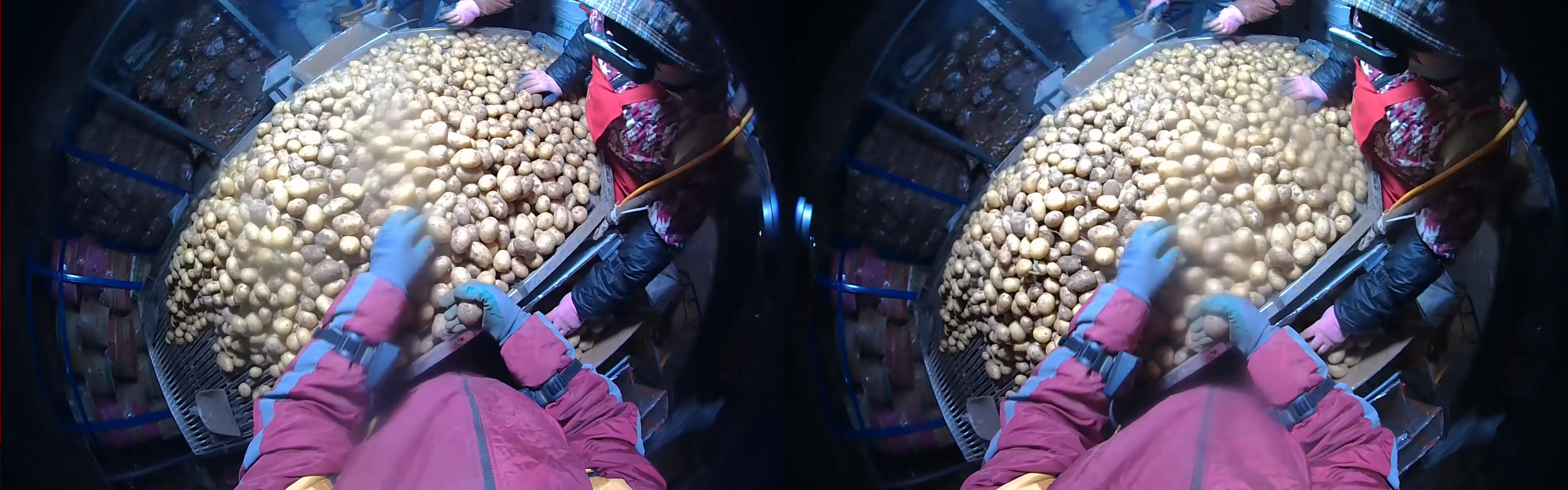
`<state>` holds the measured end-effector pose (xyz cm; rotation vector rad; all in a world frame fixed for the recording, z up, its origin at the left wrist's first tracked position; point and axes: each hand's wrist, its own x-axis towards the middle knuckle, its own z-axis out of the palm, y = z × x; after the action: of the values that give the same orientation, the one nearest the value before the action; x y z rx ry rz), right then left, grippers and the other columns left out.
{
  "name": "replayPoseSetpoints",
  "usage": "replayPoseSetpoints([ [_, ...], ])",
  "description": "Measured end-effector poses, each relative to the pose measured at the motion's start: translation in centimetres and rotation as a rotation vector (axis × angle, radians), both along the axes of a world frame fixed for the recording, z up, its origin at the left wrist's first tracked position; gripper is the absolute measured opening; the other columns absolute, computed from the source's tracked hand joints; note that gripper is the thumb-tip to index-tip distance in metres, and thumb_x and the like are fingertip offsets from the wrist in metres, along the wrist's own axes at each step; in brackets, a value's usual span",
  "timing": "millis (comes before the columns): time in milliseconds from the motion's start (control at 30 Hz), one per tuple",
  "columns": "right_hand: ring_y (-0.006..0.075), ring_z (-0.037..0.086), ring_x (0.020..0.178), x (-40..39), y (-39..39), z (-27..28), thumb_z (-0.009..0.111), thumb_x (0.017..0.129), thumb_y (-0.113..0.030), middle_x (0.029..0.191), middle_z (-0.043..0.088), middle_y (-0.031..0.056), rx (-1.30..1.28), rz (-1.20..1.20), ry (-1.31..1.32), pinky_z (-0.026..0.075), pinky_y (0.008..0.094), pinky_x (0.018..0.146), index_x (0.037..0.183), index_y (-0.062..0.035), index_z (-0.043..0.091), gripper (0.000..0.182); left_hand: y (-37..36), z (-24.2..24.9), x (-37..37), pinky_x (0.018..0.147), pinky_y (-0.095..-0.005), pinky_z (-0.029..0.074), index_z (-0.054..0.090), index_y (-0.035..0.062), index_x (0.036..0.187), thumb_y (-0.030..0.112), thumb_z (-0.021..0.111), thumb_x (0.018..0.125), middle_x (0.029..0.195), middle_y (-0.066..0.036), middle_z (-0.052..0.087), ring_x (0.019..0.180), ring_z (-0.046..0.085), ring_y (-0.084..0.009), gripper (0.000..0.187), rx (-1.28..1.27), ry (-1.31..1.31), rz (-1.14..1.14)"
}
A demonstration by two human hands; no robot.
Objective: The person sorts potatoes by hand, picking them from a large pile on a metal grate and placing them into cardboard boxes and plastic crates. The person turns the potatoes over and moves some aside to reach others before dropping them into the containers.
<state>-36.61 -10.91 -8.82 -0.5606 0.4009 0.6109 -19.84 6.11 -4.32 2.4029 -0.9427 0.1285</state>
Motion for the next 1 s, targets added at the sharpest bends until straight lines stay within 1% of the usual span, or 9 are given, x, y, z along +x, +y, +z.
replayPoseSetpoints([
  [167,0.0197,0.071,0.081,-0.6,-2.0,1.1,0.062,0.090,-0.010,0.092,0.072,0.0141,-0.768,-0.061,-0.636,0.060,0.0335,0.074,0.100,0.0095,0.073,0.024,0.9,0.4,1.5,0.099,-0.0434,0.049,0.069,0.0142,0.117,0.015,0.076,0.077,0.121,-0.012,0.064,0.114,0.060,-0.0351,0.041,0.292,0.088,0.073],
  [300,0.0198,0.069,0.068,-0.2,-2.5,4.4,0.053,0.097,-0.007,0.082,0.070,0.0126,-0.413,-0.144,-0.028,0.058,0.0324,0.064,0.111,0.0074,0.071,0.028,-1.9,0.4,1.1,0.100,-0.0449,0.049,0.066,0.0146,0.122,0.015,0.075,0.076,0.120,-0.014,0.064,0.115,0.059,-0.0360,0.047,0.183,-0.049,-0.127],
  [467,0.0182,0.065,0.055,-1.1,-2.8,3.4,0.049,0.105,-0.028,0.071,0.066,0.0078,-0.483,-0.180,-0.167,0.054,0.0284,0.052,0.127,0.0040,0.065,0.042,-5.3,-1.2,1.6,0.097,-0.0431,0.051,0.064,0.0147,0.129,0.013,0.069,0.080,0.118,-0.019,0.063,0.112,0.062,-0.0379,0.049,0.233,0.190,-0.105],
  [500,0.0183,0.064,0.053,-1.4,-3.0,3.5,0.047,0.106,-0.032,0.072,0.067,0.0082,-0.387,-0.210,-0.063,0.053,0.0281,0.051,0.127,0.0033,0.065,0.045,-4.5,-2.1,1.8,0.093,-0.0391,0.054,0.061,0.0107,0.135,0.012,0.071,0.079,0.119,-0.015,0.066,0.107,0.067,-0.0262,0.058,-0.031,0.231,-0.108],
  [600,0.0182,0.064,0.050,-0.9,-3.5,6.4,0.043,0.107,-0.043,0.080,0.071,0.0093,-0.235,-0.249,0.001,0.051,0.0282,0.047,0.130,0.0014,0.063,0.054,-3.9,1.2,2.5,0.084,-0.0382,0.058,0.052,0.0031,0.143,0.018,0.073,0.082,0.111,-0.014,0.068,0.095,0.070,-0.0204,0.066,-0.551,1.464,0.118],
  [733,0.0183,0.064,0.051,-0.6,-3.6,6.2,0.042,0.108,-0.046,0.088,0.074,0.0111,-0.109,-0.336,0.015,0.051,0.0282,0.047,0.133,0.0014,0.059,0.056,-2.9,1.4,-0.6,0.105,-0.0467,0.052,0.041,-0.0059,0.148,0.036,0.062,0.088,0.135,-0.023,0.060,0.118,0.064,-0.0325,0.077,-0.919,1.881,-0.080],
  [800,0.0188,0.064,0.050,0.5,-2.2,9.2,0.042,0.108,-0.047,0.088,0.074,0.0116,-0.092,-0.492,0.160,0.050,0.0282,0.046,0.131,0.0025,0.060,0.058,-3.2,2.3,-2.4,0.112,-0.0440,0.046,0.042,-0.0076,0.148,0.028,0.057,0.090,0.140,-0.019,0.058,0.127,0.059,-0.0323,0.069,-0.908,2.016,-0.318],
  [933,0.0233,0.066,0.053,-2.1,-3.9,7.1,0.061,0.101,-0.045,0.101,0.071,0.0154,-0.078,-0.206,-0.033,0.054,0.0316,0.044,0.123,-0.0003,0.063,0.050,-5.0,6.1,-8.0,0.104,-0.0341,0.047,0.053,0.0021,0.147,0.021,0.061,0.090,0.130,-0.012,0.063,0.117,0.061,-0.0201,0.061,-0.456,1.662,0.040],
  [1000,0.0228,0.066,0.055,-3.6,-3.4,4.9,0.062,0.101,-0.041,0.100,0.072,0.0153,-0.086,-0.308,-0.056,0.054,0.0306,0.044,0.120,-0.0003,0.064,0.045,-5.2,5.3,-9.0,0.104,-0.0311,0.048,0.056,0.0021,0.145,0.014,0.058,0.092,0.129,-0.012,0.066,0.116,0.062,-0.0189,0.054,-0.349,1.359,-0.134],
])
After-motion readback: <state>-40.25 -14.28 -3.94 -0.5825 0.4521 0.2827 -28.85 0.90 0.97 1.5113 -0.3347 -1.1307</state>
